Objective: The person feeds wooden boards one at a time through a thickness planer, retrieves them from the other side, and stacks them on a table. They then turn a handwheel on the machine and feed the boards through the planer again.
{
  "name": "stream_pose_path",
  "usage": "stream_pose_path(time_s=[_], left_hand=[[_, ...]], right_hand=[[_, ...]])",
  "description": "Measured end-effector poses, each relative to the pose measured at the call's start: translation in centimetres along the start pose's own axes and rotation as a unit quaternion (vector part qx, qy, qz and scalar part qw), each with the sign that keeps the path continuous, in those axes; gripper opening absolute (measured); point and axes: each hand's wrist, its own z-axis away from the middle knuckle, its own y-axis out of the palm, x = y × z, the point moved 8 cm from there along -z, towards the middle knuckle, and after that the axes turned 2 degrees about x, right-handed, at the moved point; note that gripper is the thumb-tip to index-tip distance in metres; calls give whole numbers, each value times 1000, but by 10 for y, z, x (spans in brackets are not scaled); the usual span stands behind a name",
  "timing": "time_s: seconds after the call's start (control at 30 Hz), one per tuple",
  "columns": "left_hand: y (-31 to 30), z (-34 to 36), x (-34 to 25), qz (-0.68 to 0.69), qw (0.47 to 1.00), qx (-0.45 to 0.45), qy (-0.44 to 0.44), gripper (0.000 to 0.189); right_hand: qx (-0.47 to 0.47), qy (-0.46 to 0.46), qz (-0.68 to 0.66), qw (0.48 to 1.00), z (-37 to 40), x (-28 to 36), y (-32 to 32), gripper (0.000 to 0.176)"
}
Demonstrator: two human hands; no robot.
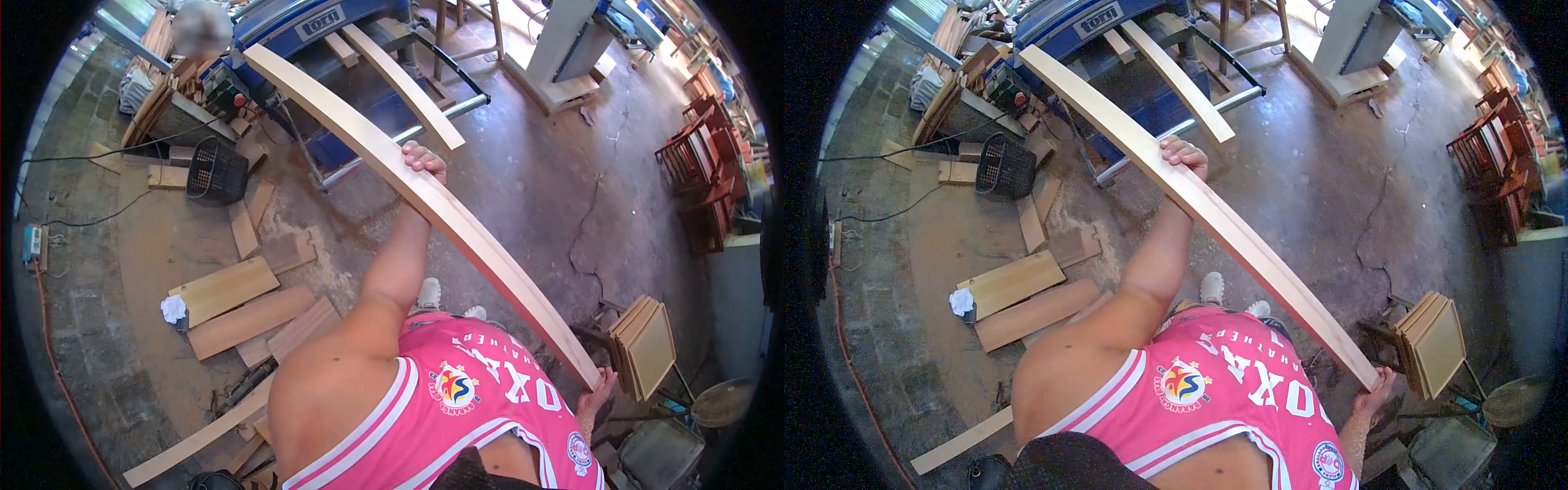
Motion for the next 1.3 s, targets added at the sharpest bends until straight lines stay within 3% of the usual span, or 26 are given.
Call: stream_pose_path(time_s=[0.03, 0.07, 0.2, 0.23, 0.27, 0.3, 0.33, 0.37, 0.4, 0.43, 0.47, 0.53, 0.6, 0.77, 0.87, 0.9, 0.97, 1.0, 1.03, 1.1, 1.13, 1.3], left_hand=[[1, 2, 0, 0, 1000, 0, 0, 14], [3, 3, 1, 2, 1000, 7, -9, 14], [-1, 20, 1, -21, 999, -23, -9, 16], [-3, 29, -5, -21, 999, -22, -10, 16], [-23, 43, -21, -92, 987, -133, 14, 27], [-33, 57, -37, -162, 956, -241, 38, 40], [-33, 67, -51, -263, 919, -294, 22, 66], [-30, 71, -61, -337, 917, -211, -28, 74], [-29, 74, -72, -409, 855, -315, 44, 77], [-23, 80, -83, -470, 771, -413, 116, 81], [-26, 78, -84, -469, 774, -409, 118, 81], [-47, 99, -102, -475, 689, -541, 82, 79], [-63, 99, -110, -486, 674, -553, 68, 79], [-110, 110, -151, -558, 607, -565, -11, 73], [-80, 91, -131, -737, 462, -493, 17, 75], [-82, 92, -124, -737, 460, -494, 20, 75], [-41, 64, -93, -958, 69, -267, 82, 83], [-32, 50, -79, -965, 46, -259, 9, 83], [-27, 42, -75, -965, 45, -260, 11, 83], [-49, 26, -71, -953, -136, -204, -181, 75], [-56, 19, -84, -945, -174, -200, -192, 74], [-54, -13, -107, -929, -174, -215, -248, 73]], right_hand=[[20, 4, -13, 1000, 2, -6, -4, 45], [-19, 1, -13, 1000, 19, -3, 7, 40], [-14, 7, 40, 999, 26, -14, -4, 42], [6, 81, 29, 996, 28, -26, -3, 41], [28, 155, 17, 987, 30, -37, 0, 40], [32, 153, 14, 988, 34, -41, 9, 40], [19, 193, 29, 981, 42, -53, 16, 38], [5, 233, 44, 971, 47, -61, 20, 36], [80, 237, 115, 961, 46, -75, 19, 36], [82, 234, 114, 962, 43, -86, 9, 36], [91, 247, 129, 956, 47, -94, 12, 36], [102, 260, 142, 950, 52, -100, 15, 37], [195, 374, 129, 898, 71, -95, 46, 39], [276, 435, 84, 853, 91, -88, 101, 50], [308, 440, 120, 835, 89, -111, 134, 54], [310, 441, 122, 833, 91, -111, 152, 54], [337, 451, 115, 819, 95, -114, 196, 52], [351, 447, 114, 815, 93, -121, 214, 50], [352, 447, 115, 814, 92, -127, 231, 50], [382, 423, 130, 811, 92, -132, 273, 50], [384, 424, 131, 810, 94, -136, 292, 50], [392, 437, 125, 800, 93, -145, 334, 49]])
